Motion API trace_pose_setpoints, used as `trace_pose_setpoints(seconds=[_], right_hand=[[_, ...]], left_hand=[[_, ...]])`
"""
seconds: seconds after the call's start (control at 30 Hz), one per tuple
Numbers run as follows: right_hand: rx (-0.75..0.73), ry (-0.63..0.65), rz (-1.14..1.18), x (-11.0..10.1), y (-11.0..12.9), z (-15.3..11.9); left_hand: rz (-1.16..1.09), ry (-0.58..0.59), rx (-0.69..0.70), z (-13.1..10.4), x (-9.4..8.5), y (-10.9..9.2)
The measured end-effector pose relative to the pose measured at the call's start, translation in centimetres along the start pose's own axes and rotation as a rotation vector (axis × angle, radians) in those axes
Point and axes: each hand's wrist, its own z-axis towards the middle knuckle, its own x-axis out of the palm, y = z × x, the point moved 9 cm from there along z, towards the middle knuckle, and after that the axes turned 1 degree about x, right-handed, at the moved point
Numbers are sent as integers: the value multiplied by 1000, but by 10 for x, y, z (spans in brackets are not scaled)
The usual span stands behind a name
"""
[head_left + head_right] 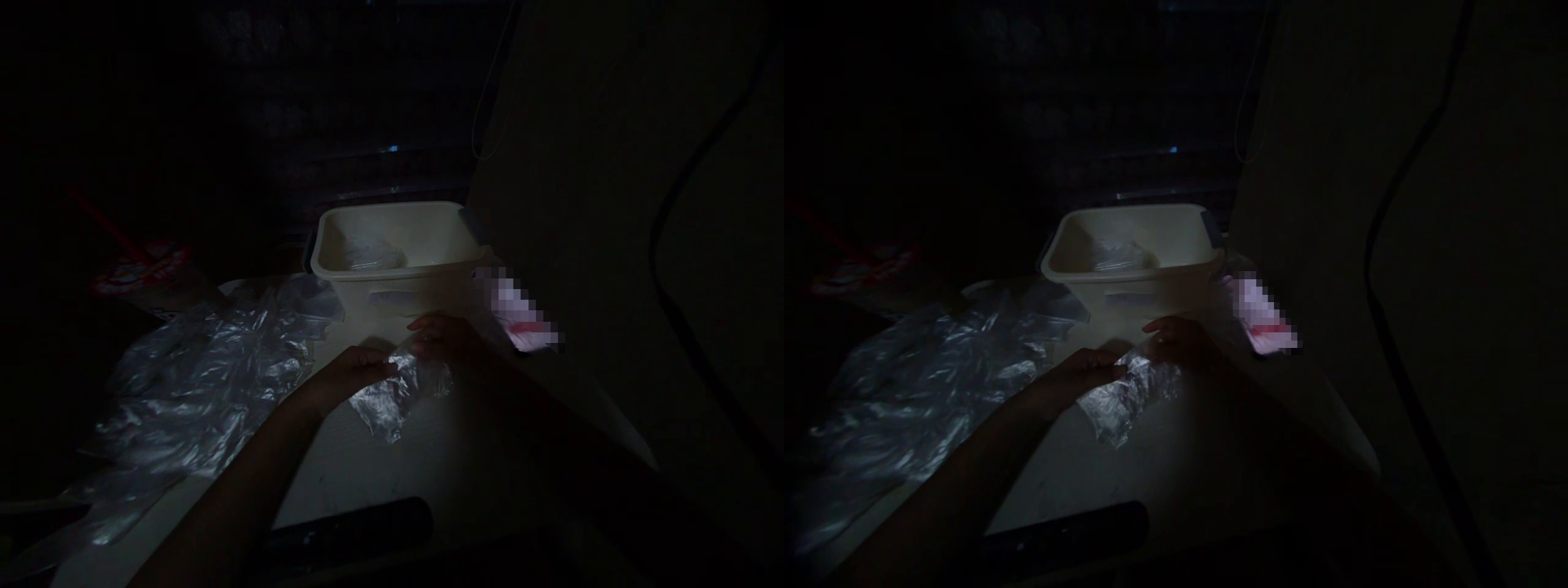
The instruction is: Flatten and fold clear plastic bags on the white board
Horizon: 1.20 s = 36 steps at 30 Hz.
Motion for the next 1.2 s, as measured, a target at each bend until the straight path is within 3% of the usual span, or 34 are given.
trace_pose_setpoints(seconds=[0.07,0.17,0.27,0.37,0.5,0.67,0.9,1.2], right_hand=[[9,28,19,5,0,0],[34,-26,30,3,-1,1],[65,-47,64,0,-4,0],[140,8,239,5,-11,-2],[236,55,426,12,-14,-6],[497,84,337,24,-32,-15],[270,95,170,23,-26,-10],[180,85,68,20,-15,-9]], left_hand=[[27,40,-21,1,5,3],[20,48,-25,2,8,7],[-103,-52,-16,3,1,9],[-234,-187,15,1,-9,8],[-357,-242,86,1,-13,4],[-390,-330,178,2,-19,3],[-362,-327,179,3,-20,5],[-349,-374,195,-1,-19,3]])
